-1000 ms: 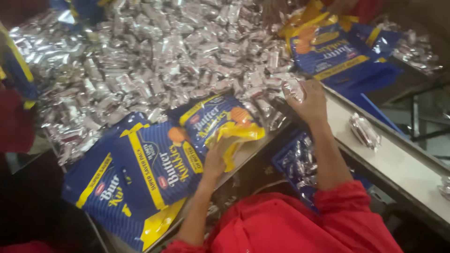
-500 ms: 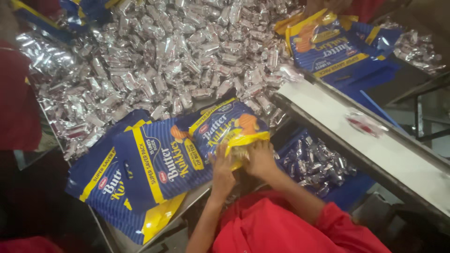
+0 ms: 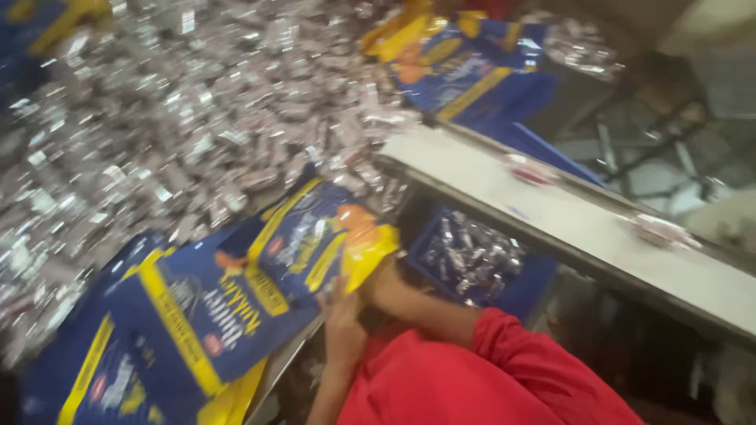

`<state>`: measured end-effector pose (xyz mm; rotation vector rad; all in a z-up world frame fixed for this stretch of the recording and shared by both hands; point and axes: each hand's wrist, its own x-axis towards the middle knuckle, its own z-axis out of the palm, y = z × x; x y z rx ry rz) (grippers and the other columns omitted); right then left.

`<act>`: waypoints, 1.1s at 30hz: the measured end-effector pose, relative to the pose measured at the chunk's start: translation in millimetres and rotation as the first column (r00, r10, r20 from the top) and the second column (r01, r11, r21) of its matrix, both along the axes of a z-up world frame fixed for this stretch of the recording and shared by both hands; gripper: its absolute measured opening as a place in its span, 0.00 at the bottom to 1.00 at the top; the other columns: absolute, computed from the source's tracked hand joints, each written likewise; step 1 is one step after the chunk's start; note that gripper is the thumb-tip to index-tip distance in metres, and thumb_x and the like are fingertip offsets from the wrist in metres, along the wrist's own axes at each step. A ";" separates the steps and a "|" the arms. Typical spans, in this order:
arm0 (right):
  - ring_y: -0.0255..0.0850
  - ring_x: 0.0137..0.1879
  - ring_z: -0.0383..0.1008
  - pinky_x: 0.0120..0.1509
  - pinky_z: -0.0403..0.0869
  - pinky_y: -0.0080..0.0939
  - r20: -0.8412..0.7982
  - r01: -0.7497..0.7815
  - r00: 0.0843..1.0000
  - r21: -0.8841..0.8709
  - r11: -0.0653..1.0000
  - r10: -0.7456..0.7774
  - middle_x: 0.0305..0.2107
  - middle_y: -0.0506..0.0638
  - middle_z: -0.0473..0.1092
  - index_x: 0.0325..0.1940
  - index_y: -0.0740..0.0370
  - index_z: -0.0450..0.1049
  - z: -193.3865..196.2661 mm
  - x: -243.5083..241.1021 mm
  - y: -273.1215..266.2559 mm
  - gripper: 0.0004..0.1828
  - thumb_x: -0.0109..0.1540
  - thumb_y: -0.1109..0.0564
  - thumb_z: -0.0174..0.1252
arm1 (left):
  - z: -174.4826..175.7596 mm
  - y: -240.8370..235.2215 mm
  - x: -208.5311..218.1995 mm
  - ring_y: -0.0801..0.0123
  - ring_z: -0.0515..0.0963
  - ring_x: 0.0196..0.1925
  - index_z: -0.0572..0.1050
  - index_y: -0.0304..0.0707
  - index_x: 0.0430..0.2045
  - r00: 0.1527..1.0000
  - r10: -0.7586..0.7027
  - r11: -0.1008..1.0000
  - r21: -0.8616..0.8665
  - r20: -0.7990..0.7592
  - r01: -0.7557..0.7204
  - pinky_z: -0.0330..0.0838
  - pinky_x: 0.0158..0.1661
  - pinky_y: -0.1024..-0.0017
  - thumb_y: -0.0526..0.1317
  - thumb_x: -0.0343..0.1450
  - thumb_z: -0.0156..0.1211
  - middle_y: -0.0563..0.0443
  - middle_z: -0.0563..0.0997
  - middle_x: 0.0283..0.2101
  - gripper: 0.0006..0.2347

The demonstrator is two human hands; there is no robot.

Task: The person places individually wrapped cookies into a large blue and yellow Butter Kookies bag. They repeatedly pick cookies from a pile on the table and put them into the bag, then move the filled bag aside.

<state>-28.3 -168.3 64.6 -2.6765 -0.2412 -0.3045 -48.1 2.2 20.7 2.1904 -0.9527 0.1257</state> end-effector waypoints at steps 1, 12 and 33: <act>0.56 0.56 0.72 0.60 0.69 0.58 -0.011 0.010 1.000 -0.002 1.000 -0.010 0.46 0.57 0.72 0.48 0.56 0.76 -4.1 -5.1 -0.6 0.15 0.58 0.51 0.57 | -6.5 4.8 2.8 0.43 0.55 0.76 0.71 0.22 0.54 1.000 0.010 1.000 -0.013 0.013 -0.009 0.39 0.72 0.41 0.22 0.61 0.46 0.35 0.63 0.70 0.24; 0.51 0.53 0.75 0.59 0.74 0.52 -0.177 -0.088 0.982 -0.079 0.993 0.073 0.40 0.52 0.75 0.46 0.55 0.78 -34.4 49.6 -27.2 0.09 0.62 0.58 0.55 | -30.5 -12.5 58.6 0.39 0.56 0.75 0.66 0.26 0.59 1.000 0.013 0.999 0.042 -0.002 -0.013 0.44 0.71 0.42 0.27 0.59 0.53 0.30 0.59 0.71 0.28; 0.58 0.67 0.65 0.72 0.62 0.58 0.044 0.399 0.915 0.045 0.916 -0.401 0.58 0.61 0.67 0.55 0.59 0.77 113.1 -75.5 -246.9 0.28 0.51 0.50 0.67 | 13.6 -8.1 61.6 0.36 0.50 0.77 0.59 0.20 0.64 0.994 -0.039 0.990 -0.137 -0.100 0.025 0.40 0.71 0.40 0.25 0.58 0.46 0.23 0.57 0.72 0.33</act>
